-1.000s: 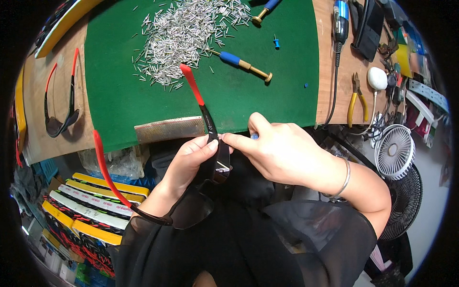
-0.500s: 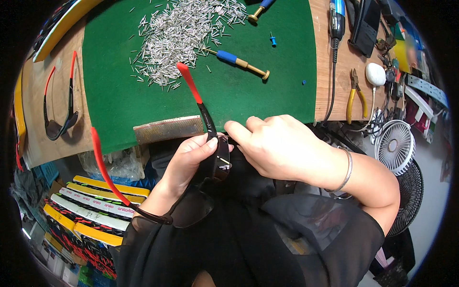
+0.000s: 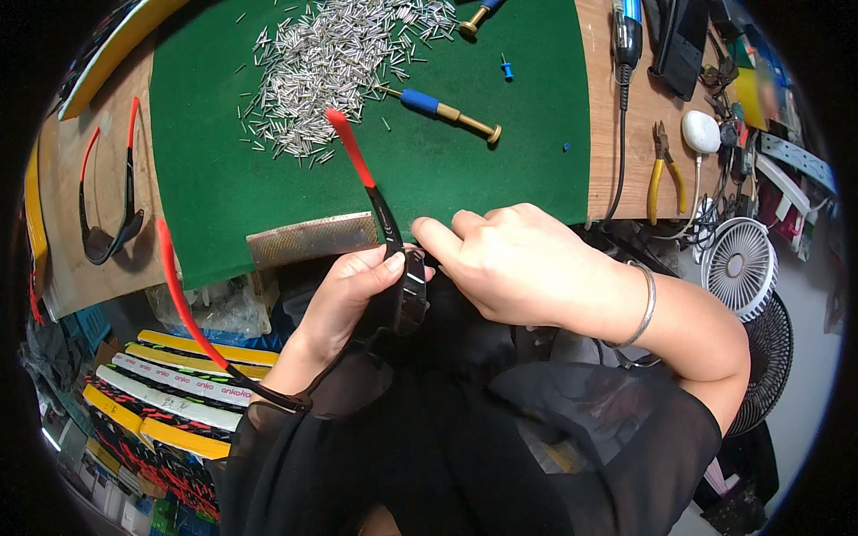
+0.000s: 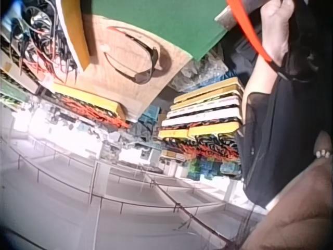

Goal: The person assembles sunglasses by attaching a reflective lens to a frame using pliers and a screwdriver. They tighten screws on the frame and place the finished unit into a tray with other completed pairs.

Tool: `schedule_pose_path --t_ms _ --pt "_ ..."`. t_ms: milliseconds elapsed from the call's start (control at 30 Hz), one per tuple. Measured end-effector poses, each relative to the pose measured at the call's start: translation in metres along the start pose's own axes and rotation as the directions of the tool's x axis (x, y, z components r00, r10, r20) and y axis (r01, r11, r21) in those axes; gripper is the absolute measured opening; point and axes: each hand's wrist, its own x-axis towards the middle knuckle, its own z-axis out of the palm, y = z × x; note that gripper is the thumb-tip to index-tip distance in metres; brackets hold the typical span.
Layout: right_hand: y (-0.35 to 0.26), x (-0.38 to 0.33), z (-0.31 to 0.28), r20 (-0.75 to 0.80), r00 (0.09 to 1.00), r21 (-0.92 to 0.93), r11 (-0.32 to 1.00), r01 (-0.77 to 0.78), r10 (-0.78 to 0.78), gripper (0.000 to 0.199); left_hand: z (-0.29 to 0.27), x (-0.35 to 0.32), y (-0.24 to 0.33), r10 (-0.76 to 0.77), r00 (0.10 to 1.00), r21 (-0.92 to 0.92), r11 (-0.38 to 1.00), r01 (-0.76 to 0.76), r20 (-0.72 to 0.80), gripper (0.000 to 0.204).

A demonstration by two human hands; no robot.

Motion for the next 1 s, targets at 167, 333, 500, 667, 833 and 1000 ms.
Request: schedule_pose_path --t_ms 167,333,500,667,833,1000 --pt "0.0 0.001 0.001 -0.004 1.0 0.03 1.0 0.007 -0.007 0.026 0.001 0.001 -0.001 0.009 1.0 -0.004 1.0 -0.009 -0.02 0.028" --pt "0.0 0.005 0.001 0.016 1.0 0.04 0.999 0.0 -0.001 0.026 -0.002 0.0 0.0 -0.034 0.999 -0.045 0.998 0.035 0.015 0.026" --pt "0.003 0.008 0.006 0.007 1.0 0.082 0.997 -0.003 0.002 0.025 -0.002 0.0 0.001 -0.028 0.999 -0.054 0.998 0.03 0.037 0.025" --pt "0.003 0.009 0.005 0.006 1.0 0.066 0.998 0.003 -0.003 0.025 -0.005 0.001 0.002 -0.03 0.997 -0.036 0.999 0.033 0.065 0.025" --pt "-0.002 0.005 0.005 -0.032 0.999 -0.115 0.993 0.036 -0.04 0.026 -0.003 -0.001 0.003 -0.034 0.998 -0.039 0.999 0.036 0.045 0.025" --pt "0.008 -0.014 -0.006 -0.135 0.991 -0.117 0.993 -0.016 0.0 0.033 0.001 -0.011 0.003 -0.027 1.0 -0.063 0.998 0.026 -0.013 0.027"
